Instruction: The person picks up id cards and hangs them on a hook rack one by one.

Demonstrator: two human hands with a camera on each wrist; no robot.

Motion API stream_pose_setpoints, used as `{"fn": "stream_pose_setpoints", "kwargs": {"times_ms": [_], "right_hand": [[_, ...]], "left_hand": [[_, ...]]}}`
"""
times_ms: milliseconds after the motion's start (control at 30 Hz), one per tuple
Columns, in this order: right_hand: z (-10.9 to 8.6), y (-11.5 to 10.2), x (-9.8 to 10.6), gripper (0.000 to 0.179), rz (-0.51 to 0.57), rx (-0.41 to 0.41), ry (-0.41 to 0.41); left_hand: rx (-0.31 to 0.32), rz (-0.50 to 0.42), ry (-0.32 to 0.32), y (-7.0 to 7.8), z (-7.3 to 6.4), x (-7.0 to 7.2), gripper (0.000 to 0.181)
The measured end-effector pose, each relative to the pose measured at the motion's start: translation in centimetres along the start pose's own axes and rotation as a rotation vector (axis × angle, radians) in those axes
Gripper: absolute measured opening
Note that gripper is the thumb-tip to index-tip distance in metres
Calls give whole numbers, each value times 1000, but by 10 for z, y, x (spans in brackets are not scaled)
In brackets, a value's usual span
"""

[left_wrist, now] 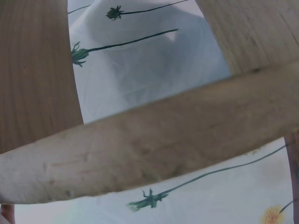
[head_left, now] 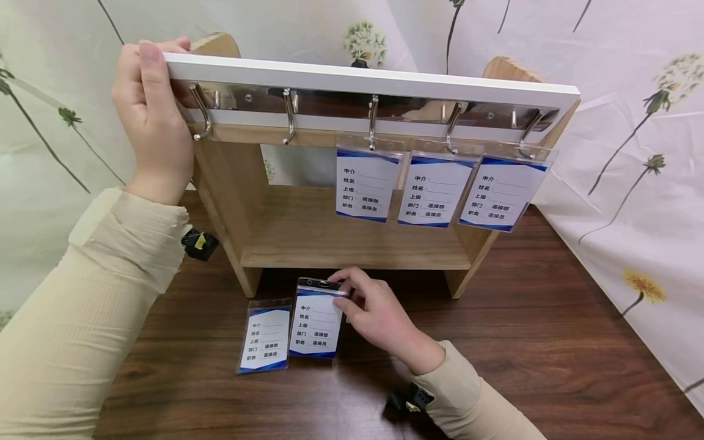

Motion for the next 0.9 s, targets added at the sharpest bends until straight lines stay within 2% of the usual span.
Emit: {"fn": "stream_pose_setpoints", "kwargs": {"times_ms": [200,633,900], "right_hand": [[0,-4,1,28,21,12,-5],[0,-11,6,24,95,21,13],[4,-19,12,12,146,37,24]], "left_hand": [[11,-14,13,-1,0,1,41],[-5,-37,-3,0,-1,-1,42],[-6,4,-9,1,0,-1,41]]}}
Point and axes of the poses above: each hand's wrist, its own z-axis towards the middle knuckle, its own x-axis out of the back of the hand, y = z × x, the point moved 10 cm from there along z, towards the middle knuckle, and after that the axes turned 3 degrees about x, right-handed, at the moved point
